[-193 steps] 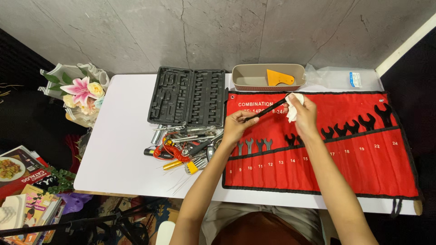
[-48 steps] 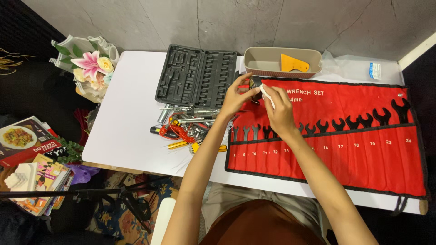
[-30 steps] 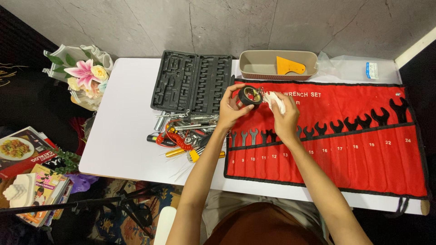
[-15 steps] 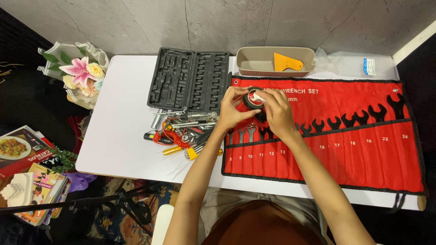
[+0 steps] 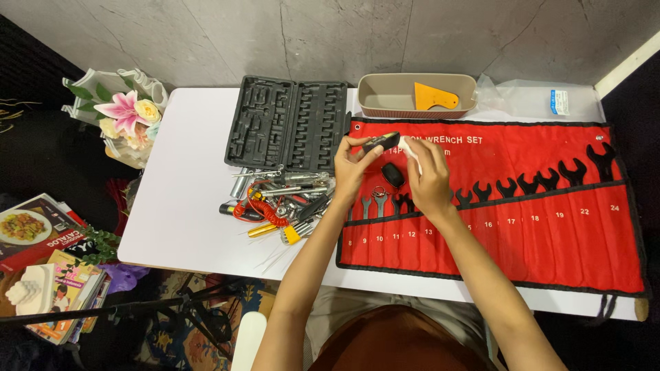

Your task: The person wipes multiple metal tools with a white cloth on a white table. The person handles wrenches, a tape measure, and a torque wrench, wiping each item individually and placing them back on a red combination wrench roll or into a plastic container.

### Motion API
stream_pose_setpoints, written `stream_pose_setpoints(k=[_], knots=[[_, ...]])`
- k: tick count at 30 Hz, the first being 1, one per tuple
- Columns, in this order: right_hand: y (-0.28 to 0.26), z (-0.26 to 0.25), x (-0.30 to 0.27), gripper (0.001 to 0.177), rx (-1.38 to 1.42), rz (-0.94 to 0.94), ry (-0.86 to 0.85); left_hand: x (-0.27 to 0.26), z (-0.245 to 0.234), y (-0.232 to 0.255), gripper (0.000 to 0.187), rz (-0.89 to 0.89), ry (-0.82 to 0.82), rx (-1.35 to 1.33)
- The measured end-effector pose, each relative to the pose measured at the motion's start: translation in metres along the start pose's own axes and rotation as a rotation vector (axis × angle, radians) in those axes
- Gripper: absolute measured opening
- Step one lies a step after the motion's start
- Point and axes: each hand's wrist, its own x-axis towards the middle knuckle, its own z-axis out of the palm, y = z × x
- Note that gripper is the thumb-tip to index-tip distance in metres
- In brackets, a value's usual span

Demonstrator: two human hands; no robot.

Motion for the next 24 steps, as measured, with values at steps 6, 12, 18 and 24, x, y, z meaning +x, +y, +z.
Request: stream_pose_setpoints(k=[6, 12, 18, 24], knots=[[0.006, 0.005, -0.002, 0.035, -0.049, -0.094, 0.039, -0.002, 0.008, -0.006, 0.034, -0.475, -0.013, -0.290], [0.011, 0.000, -0.004, 0.033, 0.031, 0.063, 0.047, -0.002, 0.018, 0.000, 0.046, -0.568, -0.075, -0.476], [0.036, -0.008, -0.009, 0.030, 0.046, 0.163, 0.061, 0.024, 0.018, -0.022, 0.041, -0.588, -0.080, -0.384], [0.081, -0.030, -0.013, 0.023, 0.085, 0.310, 0.235, 0.101, 0.049, -0.045, 0.066, -0.233, -0.169, 0.322]])
